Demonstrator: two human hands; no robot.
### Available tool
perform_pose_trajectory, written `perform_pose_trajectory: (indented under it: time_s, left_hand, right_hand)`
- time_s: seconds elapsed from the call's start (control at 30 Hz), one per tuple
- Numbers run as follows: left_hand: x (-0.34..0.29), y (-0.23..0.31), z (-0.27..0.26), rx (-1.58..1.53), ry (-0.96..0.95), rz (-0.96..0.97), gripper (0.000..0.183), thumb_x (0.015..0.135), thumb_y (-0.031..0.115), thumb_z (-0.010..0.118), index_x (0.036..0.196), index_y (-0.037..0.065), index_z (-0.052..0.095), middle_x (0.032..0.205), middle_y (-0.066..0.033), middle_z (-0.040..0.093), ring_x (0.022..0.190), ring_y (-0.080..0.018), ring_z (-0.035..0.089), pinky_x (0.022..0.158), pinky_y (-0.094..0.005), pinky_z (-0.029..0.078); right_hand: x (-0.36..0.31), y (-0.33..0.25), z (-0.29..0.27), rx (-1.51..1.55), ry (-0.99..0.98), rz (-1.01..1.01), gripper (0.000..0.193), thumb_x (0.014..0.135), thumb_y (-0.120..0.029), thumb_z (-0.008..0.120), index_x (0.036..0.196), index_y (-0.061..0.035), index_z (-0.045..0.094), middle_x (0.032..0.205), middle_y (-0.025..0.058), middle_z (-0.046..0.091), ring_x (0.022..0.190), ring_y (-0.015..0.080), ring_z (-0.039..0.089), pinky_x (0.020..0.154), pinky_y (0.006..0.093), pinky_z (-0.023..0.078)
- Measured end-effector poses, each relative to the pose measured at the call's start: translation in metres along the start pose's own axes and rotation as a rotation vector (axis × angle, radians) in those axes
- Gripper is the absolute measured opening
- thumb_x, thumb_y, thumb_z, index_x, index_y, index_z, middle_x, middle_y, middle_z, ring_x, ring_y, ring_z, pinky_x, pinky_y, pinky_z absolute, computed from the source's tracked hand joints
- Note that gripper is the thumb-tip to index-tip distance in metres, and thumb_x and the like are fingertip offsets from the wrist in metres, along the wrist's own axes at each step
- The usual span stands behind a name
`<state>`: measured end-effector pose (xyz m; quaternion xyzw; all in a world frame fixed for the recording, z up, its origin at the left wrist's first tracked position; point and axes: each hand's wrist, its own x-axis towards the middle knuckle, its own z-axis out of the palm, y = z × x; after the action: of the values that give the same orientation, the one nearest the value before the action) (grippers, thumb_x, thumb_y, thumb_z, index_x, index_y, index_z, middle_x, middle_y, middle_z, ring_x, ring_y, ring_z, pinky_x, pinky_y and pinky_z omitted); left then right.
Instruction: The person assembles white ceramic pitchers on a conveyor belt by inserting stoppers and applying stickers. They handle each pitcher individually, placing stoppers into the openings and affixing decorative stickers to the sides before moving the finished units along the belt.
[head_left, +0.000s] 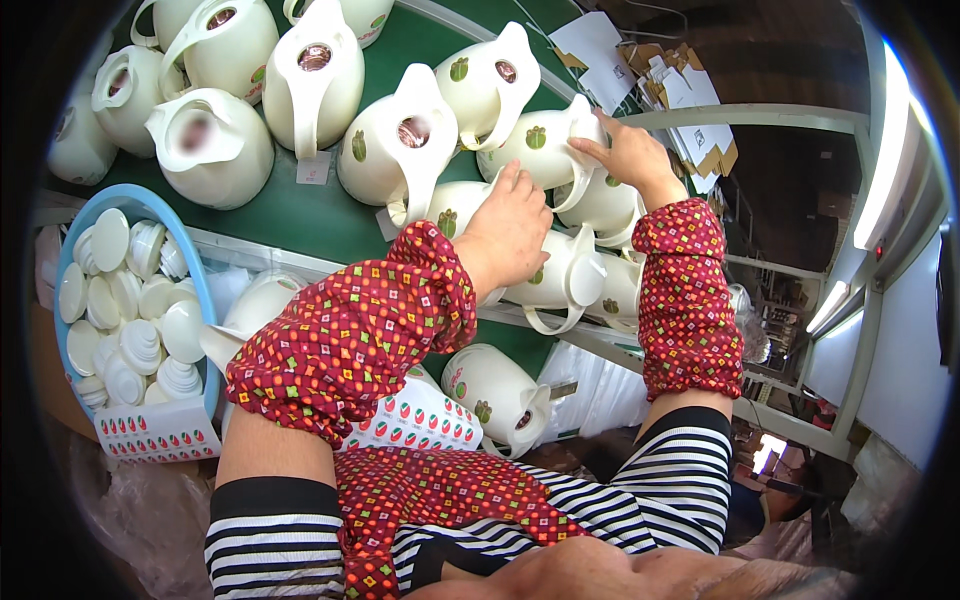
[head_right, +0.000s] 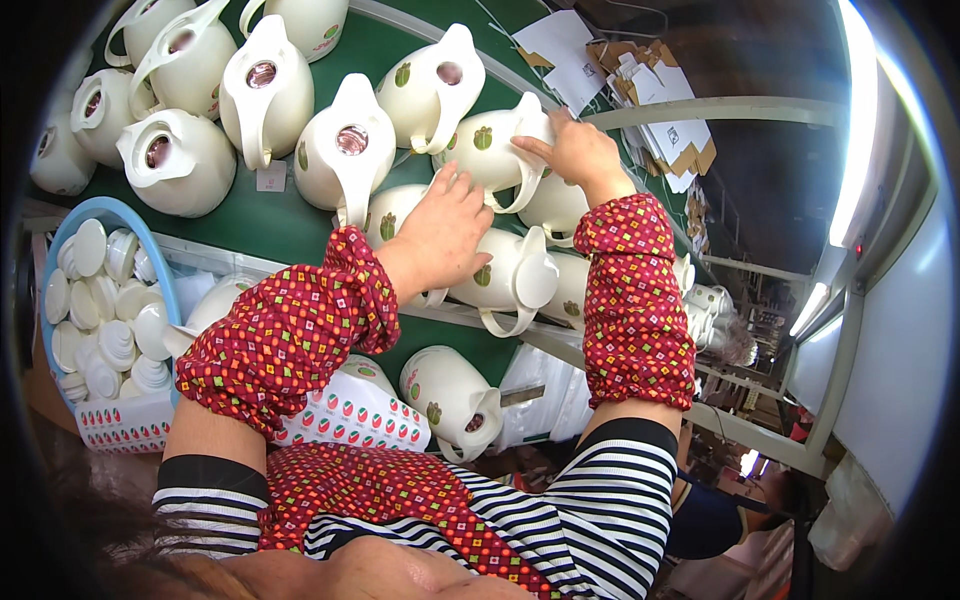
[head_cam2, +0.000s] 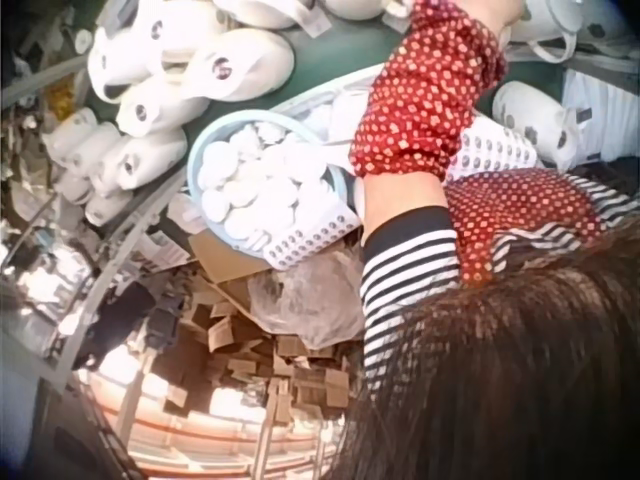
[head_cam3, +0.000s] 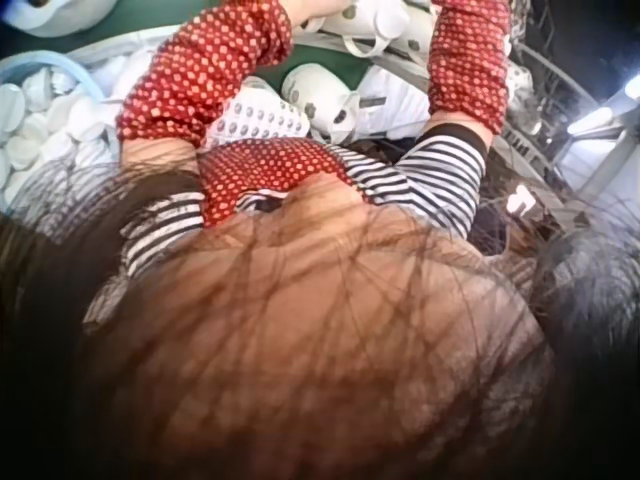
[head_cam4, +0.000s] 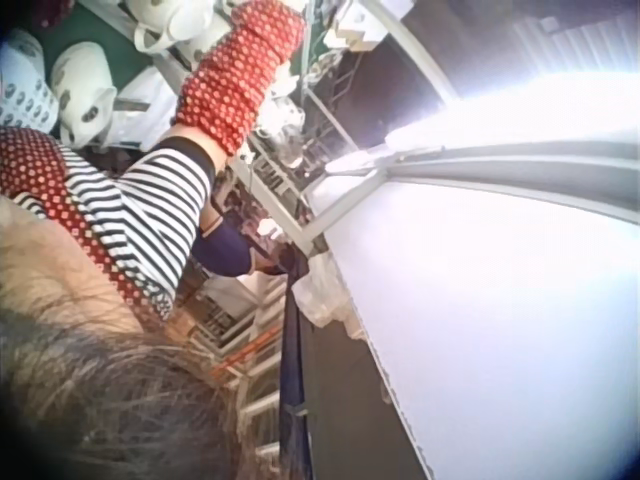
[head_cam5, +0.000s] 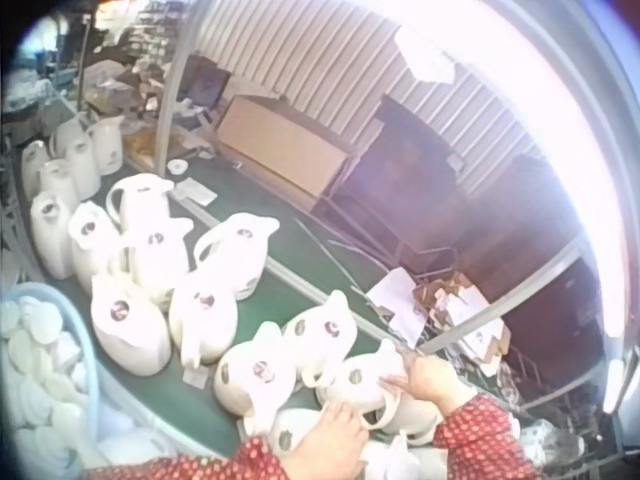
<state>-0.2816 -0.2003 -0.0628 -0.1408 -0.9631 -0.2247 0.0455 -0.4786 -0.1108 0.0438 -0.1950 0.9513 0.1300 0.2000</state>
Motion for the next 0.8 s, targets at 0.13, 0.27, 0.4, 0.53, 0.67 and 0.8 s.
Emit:
perform_pose_trajectory:
  time_s: [0.13,0.27,0.4,0.53,0.67,0.8]
  left_hand:
    - [-0.002,0.004,-0.003,-0.019,0.011,0.010,0.058,0.090,0.050,0.068,0.120,0.001,0.071,0.126,-0.0195,0.064,0.137,-0.0389,0.048,0.126,-0.0560,0.020]
    - [0.000,0.003,-0.001,-0.033,-0.001,0.005,0.056,0.089,0.049,0.069,0.119,0.002,0.072,0.122,-0.0175,0.065,0.133,-0.0375,0.050,0.126,-0.0562,0.020]
    - [-0.003,0.004,0.001,-0.035,0.013,0.011,0.055,0.088,0.049,0.070,0.117,0.002,0.072,0.120,-0.0169,0.065,0.131,-0.0368,0.051,0.126,-0.0563,0.020]
    - [-0.004,0.010,0.000,-0.048,0.015,0.018,0.055,0.087,0.048,0.070,0.116,0.002,0.072,0.119,-0.0169,0.065,0.131,-0.0368,0.051,0.126,-0.0564,0.020]
    - [-0.004,0.010,0.000,-0.059,-0.004,0.016,0.055,0.086,0.047,0.071,0.117,0.002,0.072,0.119,-0.0167,0.065,0.131,-0.0368,0.051,0.126,-0.0569,0.020]
    - [-0.004,0.012,0.000,-0.048,-0.015,0.020,0.057,0.086,0.048,0.071,0.120,0.002,0.070,0.122,-0.0168,0.064,0.132,-0.0370,0.050,0.126,-0.0575,0.019]
  right_hand:
    - [0.008,0.031,0.013,-0.013,0.204,-0.335,0.085,0.081,-0.047,0.080,0.154,-0.0137,0.050,0.123,0.0227,0.069,0.109,0.0348,0.072,0.093,0.0444,0.058]
    - [0.012,0.014,0.011,-0.026,-0.020,-0.010,0.083,0.094,-0.065,0.061,0.157,-0.0111,0.047,0.108,0.0249,0.076,0.104,0.0377,0.074,0.096,0.0478,0.056]
    - [0.009,0.016,0.019,-0.148,0.150,-0.002,0.083,0.093,-0.060,0.067,0.154,-0.0086,0.049,0.109,0.0264,0.075,0.104,0.0405,0.074,0.096,0.0480,0.056]
    - [0.008,0.030,0.035,-0.033,0.108,-0.287,0.082,0.089,-0.052,0.076,0.155,-0.0123,0.048,0.120,0.0317,0.070,0.112,0.0432,0.070,0.102,0.0460,0.053]
    - [0.003,0.014,0.037,-0.062,0.129,-0.037,0.090,0.092,-0.068,0.062,0.150,-0.0002,0.051,0.119,0.0334,0.070,0.113,0.0444,0.069,0.103,0.0468,0.053]
    - [0.015,0.027,0.044,0.159,0.144,0.057,0.093,0.093,-0.072,0.058,0.144,0.0052,0.056,0.116,0.0331,0.071,0.109,0.0428,0.072,0.102,0.0447,0.054]
